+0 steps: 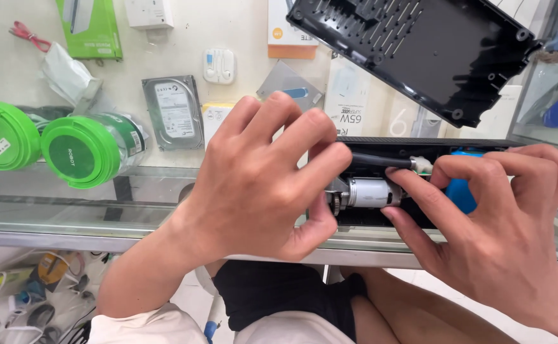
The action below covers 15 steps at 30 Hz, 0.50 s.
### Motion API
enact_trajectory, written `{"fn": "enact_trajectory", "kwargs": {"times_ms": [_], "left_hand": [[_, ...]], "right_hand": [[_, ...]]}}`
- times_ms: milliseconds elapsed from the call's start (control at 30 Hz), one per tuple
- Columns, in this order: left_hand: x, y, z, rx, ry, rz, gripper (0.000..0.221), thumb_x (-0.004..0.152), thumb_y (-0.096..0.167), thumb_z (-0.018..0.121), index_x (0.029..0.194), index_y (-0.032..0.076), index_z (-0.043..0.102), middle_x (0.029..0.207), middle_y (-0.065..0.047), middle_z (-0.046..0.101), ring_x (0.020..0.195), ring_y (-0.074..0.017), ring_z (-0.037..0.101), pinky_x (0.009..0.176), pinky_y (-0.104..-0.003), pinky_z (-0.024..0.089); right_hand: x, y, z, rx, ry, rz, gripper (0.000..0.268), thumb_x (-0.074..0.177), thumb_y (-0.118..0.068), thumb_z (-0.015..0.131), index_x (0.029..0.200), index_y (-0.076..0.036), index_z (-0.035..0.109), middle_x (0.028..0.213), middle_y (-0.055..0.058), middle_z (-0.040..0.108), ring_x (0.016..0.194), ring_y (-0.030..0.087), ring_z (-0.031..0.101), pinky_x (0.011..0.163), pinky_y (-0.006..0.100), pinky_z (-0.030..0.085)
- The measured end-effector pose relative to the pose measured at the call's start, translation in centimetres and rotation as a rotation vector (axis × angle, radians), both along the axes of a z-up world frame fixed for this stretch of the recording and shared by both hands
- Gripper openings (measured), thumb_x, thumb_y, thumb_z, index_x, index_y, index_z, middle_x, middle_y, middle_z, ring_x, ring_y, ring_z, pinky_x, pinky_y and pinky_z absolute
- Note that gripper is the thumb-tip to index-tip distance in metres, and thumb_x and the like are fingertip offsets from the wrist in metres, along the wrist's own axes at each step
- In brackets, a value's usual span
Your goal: Repairing a portable air pump by cleaning the exterior and inspecting internal components
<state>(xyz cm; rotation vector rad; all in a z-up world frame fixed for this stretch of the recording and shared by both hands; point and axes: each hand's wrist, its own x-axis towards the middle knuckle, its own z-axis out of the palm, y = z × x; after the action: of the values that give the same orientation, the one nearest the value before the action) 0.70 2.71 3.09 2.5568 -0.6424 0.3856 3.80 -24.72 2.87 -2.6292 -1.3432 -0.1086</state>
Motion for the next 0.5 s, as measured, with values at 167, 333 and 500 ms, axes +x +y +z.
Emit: {"fn": "enact_trajectory", "kwargs": {"times_ms": [167, 333, 500], "left_hand": [[0.2, 0.3, -0.7, 0.009, -0.060, 0.087, 0.010, 0.082, 0.015, 0.061, 0.087, 0.008, 0.056, 0.091, -0.007, 0.054, 0.081, -0.0281, 0.046, 0.066, -0.038, 0.035], [0.7, 0.6, -1.2, -0.087, -0.134, 0.232, 0.009, 0.087, 0.003, 0.063, 0.094, 0.009, 0.060, 0.089, -0.006, 0.051, 0.077, -0.0257, 0.049, 0.061, -0.037, 0.039], [0.9, 0.9, -1.6, -0.159, -0.149, 0.243, 0.013, 0.089, 0.000, 0.063, 0.099, 0.008, 0.061, 0.090, -0.006, 0.053, 0.074, -0.0252, 0.051, 0.061, -0.037, 0.040]], "right_hand": [[-0.2, 0.0, 0.0, 0.000, 0.014, 0.026, 0.021, 0.107, -0.035, 0.072, 0.120, -0.019, 0.077, 0.109, 0.006, 0.060, 0.102, 0.038, 0.048, 0.094, 0.055, 0.037], [-3.1, -1.1, 2.5, 0.120, 0.214, -0.123, 0.046, 0.095, -0.035, 0.091, 0.132, -0.014, 0.076, 0.107, 0.011, 0.051, 0.087, 0.027, 0.047, 0.092, 0.046, 0.043], [-7.7, -15.7, -4.6, 0.998, 0.988, -0.303, 0.012, 0.092, -0.035, 0.056, 0.085, -0.026, 0.055, 0.080, -0.012, 0.044, 0.061, 0.007, 0.041, 0.063, 0.028, 0.036]]}}
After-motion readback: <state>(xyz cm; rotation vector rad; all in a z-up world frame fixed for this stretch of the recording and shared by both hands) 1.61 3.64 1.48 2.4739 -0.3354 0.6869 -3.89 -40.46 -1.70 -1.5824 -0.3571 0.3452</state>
